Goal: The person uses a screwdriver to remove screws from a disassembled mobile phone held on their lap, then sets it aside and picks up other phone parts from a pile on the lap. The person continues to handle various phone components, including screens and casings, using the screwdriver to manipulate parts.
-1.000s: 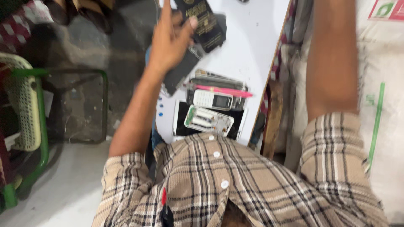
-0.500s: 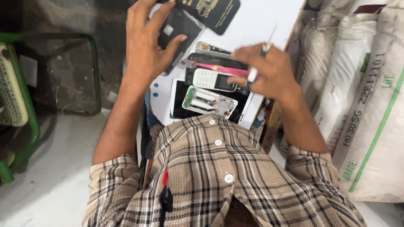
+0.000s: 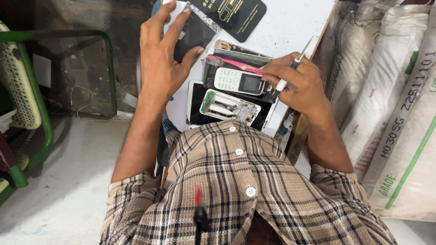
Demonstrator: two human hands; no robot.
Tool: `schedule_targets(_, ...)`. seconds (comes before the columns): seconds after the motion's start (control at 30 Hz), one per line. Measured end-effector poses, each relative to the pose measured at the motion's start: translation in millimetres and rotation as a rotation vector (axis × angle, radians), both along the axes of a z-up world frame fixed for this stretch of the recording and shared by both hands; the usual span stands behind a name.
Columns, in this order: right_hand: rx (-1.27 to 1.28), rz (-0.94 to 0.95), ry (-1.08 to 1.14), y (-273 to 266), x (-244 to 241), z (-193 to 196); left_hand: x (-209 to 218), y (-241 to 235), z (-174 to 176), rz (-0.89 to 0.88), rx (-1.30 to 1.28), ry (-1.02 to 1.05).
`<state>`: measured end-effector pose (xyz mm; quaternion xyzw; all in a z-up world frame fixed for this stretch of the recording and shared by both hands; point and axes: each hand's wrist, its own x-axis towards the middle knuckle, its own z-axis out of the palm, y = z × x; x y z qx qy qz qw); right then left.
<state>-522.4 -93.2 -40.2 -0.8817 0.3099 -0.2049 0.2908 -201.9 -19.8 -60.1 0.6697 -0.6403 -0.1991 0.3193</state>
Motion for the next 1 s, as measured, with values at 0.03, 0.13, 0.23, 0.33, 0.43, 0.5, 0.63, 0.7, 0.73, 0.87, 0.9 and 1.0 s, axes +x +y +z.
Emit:
schedule_targets(0.03, -0.005, -0.004, -0.013, 0, -1, -2, 0, 1, 0, 0.010, 0.023, 0.032)
schedule_targets(0.13, 0.015, -0.039, -0.073, -2, -1, -7, -1, 8, 1, 0.001, -0.009, 0.053)
schedule_targets(0.23, 0.053, -0.096, -0.147, -8, -1, -10, -2, 11, 7, -0.092, -0.074, -0.010)
schedule_targets(0.33, 0.086, -0.108, -0.208, -8, -4, -13, -7, 9, 12, -0.208, -0.109, -0.039)
schedule_targets(0.43, 0.144, -0.105, -0.265, -6, -2, -13, -11, 3, 13, -0.294, -0.105, -0.017)
schedule_targets(0.5, 0.057, -0.100, -0.157, -5, 0, -11, -12, -3, 13, -0.321, -0.105, -0.017)
schedule_targets(0.63, -0.319, 0.003, 0.006, 1, 6, -6, -1, -11, 13, -0.255, -0.138, 0.021)
schedule_targets(0.7, -0.429, 0.022, -0.028, 7, 12, -7, 8, -12, 13, -0.140, -0.150, 0.109)
schedule_targets(0.73, -0.420, 0.012, 0.025, 12, 15, -8, 12, -12, 13, -0.060, -0.152, 0.167)
schedule_targets(0.87, -0.317, -0.028, 0.214, 27, 14, -12, 12, -22, 5, 0.242, -0.004, 0.734)
schedule_targets(0.9, -0.271, -0.036, 0.252, 28, 13, -14, 10, -24, 3, 0.245, -0.062, 0.661)
schedule_targets(1.0, -0.288, 0.040, 0.219, 15, 10, -23, 7, -29, -6, 0.205, -0.230, 0.363)
